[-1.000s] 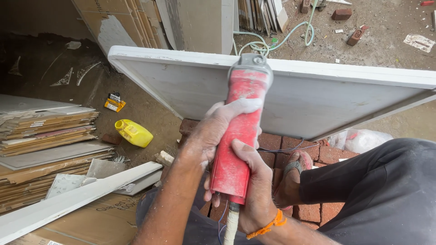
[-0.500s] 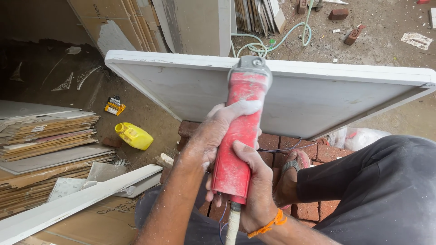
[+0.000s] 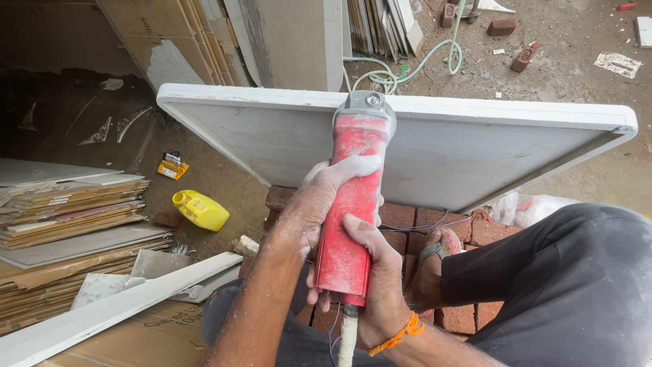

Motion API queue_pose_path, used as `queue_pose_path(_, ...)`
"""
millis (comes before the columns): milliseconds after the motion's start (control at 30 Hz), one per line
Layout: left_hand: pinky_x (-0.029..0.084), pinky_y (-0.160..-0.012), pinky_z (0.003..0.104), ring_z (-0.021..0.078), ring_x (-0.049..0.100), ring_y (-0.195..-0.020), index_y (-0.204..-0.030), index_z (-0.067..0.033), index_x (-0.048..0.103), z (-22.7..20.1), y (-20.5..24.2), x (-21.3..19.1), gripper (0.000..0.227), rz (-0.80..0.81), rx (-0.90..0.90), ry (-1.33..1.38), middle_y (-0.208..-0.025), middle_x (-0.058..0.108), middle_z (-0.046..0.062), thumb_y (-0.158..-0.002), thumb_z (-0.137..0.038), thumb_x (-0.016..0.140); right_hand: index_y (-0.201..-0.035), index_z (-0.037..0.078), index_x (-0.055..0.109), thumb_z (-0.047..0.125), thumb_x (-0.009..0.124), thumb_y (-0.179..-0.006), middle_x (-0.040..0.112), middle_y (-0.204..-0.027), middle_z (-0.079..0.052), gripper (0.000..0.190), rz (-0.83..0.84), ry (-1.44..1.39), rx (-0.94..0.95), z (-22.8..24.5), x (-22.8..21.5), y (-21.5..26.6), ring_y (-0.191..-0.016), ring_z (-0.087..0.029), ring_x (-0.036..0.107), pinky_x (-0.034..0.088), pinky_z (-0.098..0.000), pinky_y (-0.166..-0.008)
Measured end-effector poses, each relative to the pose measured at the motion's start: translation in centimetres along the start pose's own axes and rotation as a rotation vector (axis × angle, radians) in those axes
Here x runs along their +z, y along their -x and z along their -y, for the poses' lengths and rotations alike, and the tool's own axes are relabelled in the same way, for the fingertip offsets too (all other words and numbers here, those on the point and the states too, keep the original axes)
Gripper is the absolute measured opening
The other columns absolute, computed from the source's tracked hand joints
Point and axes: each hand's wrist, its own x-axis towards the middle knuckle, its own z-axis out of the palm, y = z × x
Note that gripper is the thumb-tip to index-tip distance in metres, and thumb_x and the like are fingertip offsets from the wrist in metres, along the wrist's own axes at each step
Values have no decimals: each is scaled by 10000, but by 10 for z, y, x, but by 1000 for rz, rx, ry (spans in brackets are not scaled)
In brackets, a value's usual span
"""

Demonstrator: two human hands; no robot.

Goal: The person uses a red angle grinder to smooth the edge of a white panel, pausing to feel the edge by hand before resuming the grinding.

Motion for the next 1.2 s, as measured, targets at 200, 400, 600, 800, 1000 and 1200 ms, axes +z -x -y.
queue_pose_path(200, 563, -528, 363, 198, 641, -571, -950, -13, 631, 11, -3, 19, 395, 104, 19, -5, -752, 647, 109, -799, -358, 753, -1014, -30, 616, 442, 532, -913, 670, -686, -201, 490, 9, -67, -75, 1, -12, 8, -445, -288, 666, 525, -331, -346)
queue_pose_path(400, 572, -525, 365, 209, 657, -568, -930, -3, 622, 6, -4, 0, 411, 25, -3, 16, -748, 656, 117, -799, -374, 742, -1033, -53, 619, 450, 543, -929, 681, -712, -190, 519, 18, -19, 18, -1, -6, 1, -457, -290, 660, 516, -328, -359)
queue_pose_path(600, 562, -529, 362, 211, 640, -568, -952, 2, 615, 19, -13, 22, 393, 162, 25, 41, -754, 642, 135, -814, -338, 756, -1020, -34, 604, 469, 522, -906, 668, -648, -226, 522, -13, -53, -42, 4, -22, 9, -445, -303, 664, 528, -335, -357)
queue_pose_path(800, 563, -530, 364, 205, 637, -569, -973, -3, 628, 11, -10, 33, 397, 107, -1, 9, -762, 650, 130, -791, -331, 759, -1005, -48, 607, 479, 519, -895, 674, -634, -232, 546, -22, -29, -77, 12, -17, 14, -438, -305, 667, 522, -333, -348)
queue_pose_path(1000, 572, -530, 364, 220, 663, -561, -948, 29, 637, -1, 0, -2, 454, -74, -9, 38, -753, 668, 140, -810, -393, 732, -994, -14, 602, 467, 558, -933, 660, -656, -196, 487, 33, 1, 98, 7, 0, -2, -435, -295, 648, 508, -332, -350)
queue_pose_path(1200, 566, -529, 364, 214, 640, -554, -925, 10, 644, 14, -12, 36, 408, 63, 30, 71, -723, 658, 133, -785, -356, 755, -961, -38, 616, 465, 537, -915, 670, -639, -244, 512, -10, 9, -32, 24, -20, 18, -417, -304, 642, 509, -339, -339)
